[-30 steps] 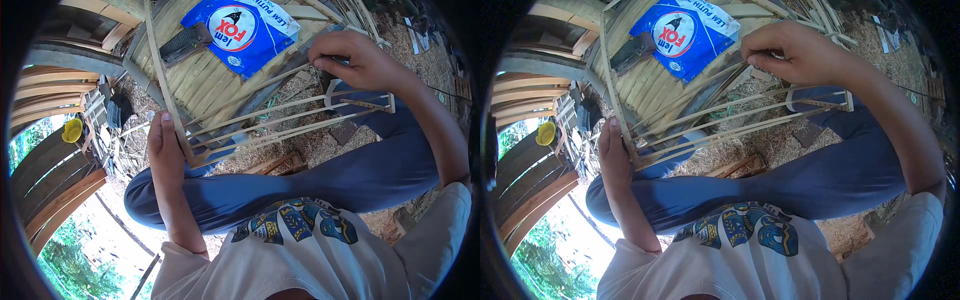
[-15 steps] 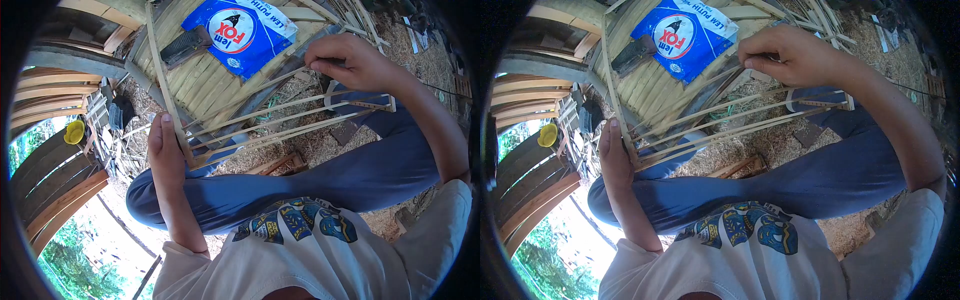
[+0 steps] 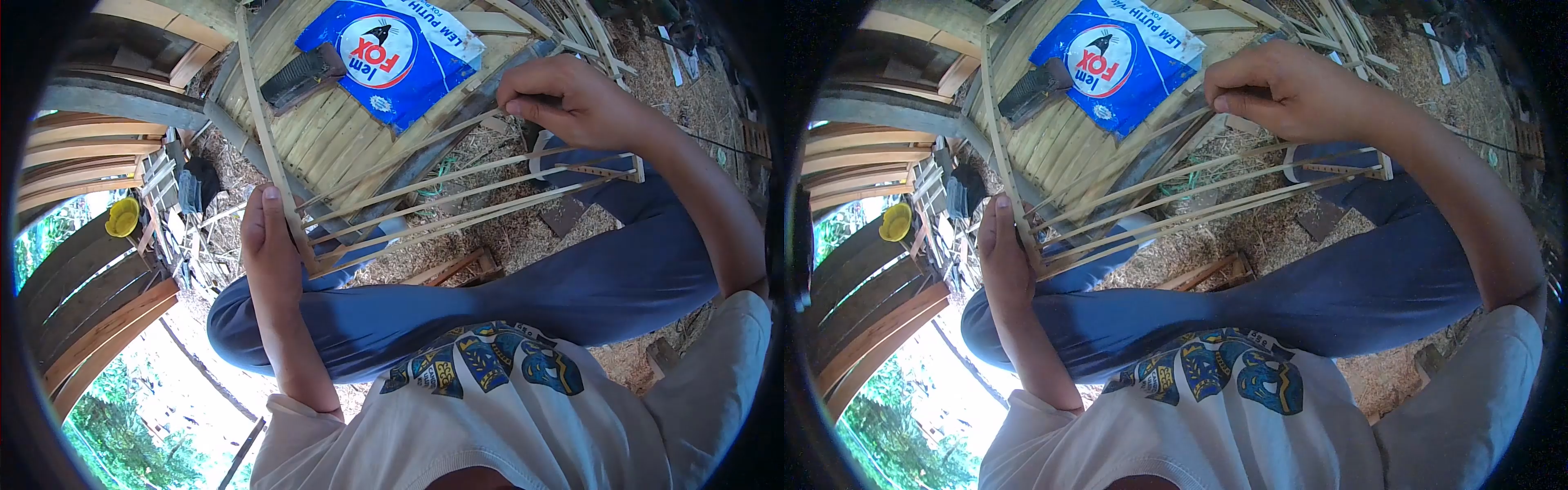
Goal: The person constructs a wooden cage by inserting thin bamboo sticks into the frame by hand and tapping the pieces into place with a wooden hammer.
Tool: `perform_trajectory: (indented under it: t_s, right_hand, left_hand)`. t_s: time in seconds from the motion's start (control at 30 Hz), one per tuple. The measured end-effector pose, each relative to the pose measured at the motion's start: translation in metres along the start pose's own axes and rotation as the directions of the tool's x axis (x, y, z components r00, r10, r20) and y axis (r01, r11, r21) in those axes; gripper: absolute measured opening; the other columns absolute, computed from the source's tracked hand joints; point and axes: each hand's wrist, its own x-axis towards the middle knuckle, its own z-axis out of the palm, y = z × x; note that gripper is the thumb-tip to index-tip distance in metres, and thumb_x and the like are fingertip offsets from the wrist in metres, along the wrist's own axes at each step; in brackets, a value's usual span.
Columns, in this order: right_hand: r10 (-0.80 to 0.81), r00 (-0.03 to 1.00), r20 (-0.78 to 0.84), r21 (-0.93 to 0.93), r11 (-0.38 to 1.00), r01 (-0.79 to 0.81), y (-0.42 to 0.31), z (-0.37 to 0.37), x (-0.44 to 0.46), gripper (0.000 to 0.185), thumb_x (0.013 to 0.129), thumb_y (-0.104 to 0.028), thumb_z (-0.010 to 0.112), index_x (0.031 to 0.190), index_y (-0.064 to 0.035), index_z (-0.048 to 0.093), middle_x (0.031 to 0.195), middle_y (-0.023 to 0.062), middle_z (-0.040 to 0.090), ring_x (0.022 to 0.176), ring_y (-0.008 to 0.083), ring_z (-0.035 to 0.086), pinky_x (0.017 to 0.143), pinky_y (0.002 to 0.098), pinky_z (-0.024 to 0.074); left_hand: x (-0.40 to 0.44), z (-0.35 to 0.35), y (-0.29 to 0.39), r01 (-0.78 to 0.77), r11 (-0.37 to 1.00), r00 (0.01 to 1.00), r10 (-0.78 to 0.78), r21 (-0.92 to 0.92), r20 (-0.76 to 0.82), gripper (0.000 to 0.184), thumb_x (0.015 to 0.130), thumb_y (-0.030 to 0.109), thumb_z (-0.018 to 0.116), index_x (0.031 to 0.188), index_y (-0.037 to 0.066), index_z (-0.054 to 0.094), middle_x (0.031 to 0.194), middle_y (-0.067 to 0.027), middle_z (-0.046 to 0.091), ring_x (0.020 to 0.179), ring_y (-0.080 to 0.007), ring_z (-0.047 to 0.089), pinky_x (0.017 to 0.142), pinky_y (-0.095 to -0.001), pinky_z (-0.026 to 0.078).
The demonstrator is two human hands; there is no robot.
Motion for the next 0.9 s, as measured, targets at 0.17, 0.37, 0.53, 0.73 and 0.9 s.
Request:
perform_trajectory:
  t_s: [0.17,0.37,0.53,0.73,0.9]
  right_hand:
    - [0.019,1.000,-0.001,0.033,0.999,-0.019,-0.001,0.004,-0.002,0.010,0.098,-0.011,0.059,0.099,-0.0011,0.060,0.081,0.0139,0.061,0.075,0.0289,0.060,0.067,0.0395,0.0462]
    - [0.011,1.000,-0.013,0.053,0.999,-0.010,-0.001,0.011,-0.003,0.012,0.099,-0.012,0.060,0.101,-0.0013,0.062,0.084,0.0144,0.064,0.078,0.0306,0.064,0.069,0.0404,0.0489]
    - [0.033,0.999,-0.033,0.035,0.999,-0.031,-0.003,0.015,-0.006,0.013,0.098,-0.013,0.061,0.102,-0.0011,0.062,0.087,0.0147,0.067,0.082,0.0311,0.066,0.072,0.0409,0.0500]
    - [-0.010,0.999,-0.044,0.003,1.000,0.010,0.001,0.008,-0.002,0.013,0.100,-0.015,0.059,0.105,-0.0026,0.062,0.084,0.0116,0.064,0.078,0.0269,0.065,0.071,0.0382,0.0494]
    - [0.302,0.949,0.091,0.399,0.862,-0.312,-0.001,-0.022,-0.003,0.017,0.106,-0.019,0.051,0.109,-0.0043,0.060,0.090,0.0025,0.061,0.081,0.0134,0.059,0.071,0.0320,0.0477]
  left_hand:
    - [0.001,0.001,-0.002,-0.003,1.000,0.999,0.002,-0.011,-0.041,0.033,0.110,0.029,0.040,0.098,0.006,0.061,0.079,0.0030,0.054,0.071,-0.0039,0.043,0.064,-0.0223,0.037]
    - [0.003,0.005,-0.009,-0.025,0.996,0.994,0.015,-0.084,-0.107,0.034,0.110,0.029,0.040,0.099,0.005,0.060,0.083,0.0014,0.055,0.074,-0.0055,0.044,0.067,-0.0243,0.038]
    - [0.002,0.006,-0.006,-0.003,0.995,0.994,-0.008,-0.099,-0.105,0.033,0.110,0.031,0.040,0.100,0.006,0.059,0.082,0.0015,0.052,0.073,-0.0061,0.043,0.068,-0.0247,0.037]
    - [-0.002,0.008,0.001,-0.026,1.000,0.994,0.027,0.011,-0.107,0.033,0.109,0.032,0.040,0.097,0.009,0.059,0.079,0.0035,0.051,0.067,-0.0040,0.041,0.058,-0.0224,0.035]
    - [0.000,0.006,-0.001,0.020,0.997,0.991,-0.030,-0.081,-0.130,0.029,0.108,0.033,0.043,0.101,0.011,0.060,0.078,0.0038,0.052,0.063,-0.0034,0.044,0.054,-0.0210,0.034]
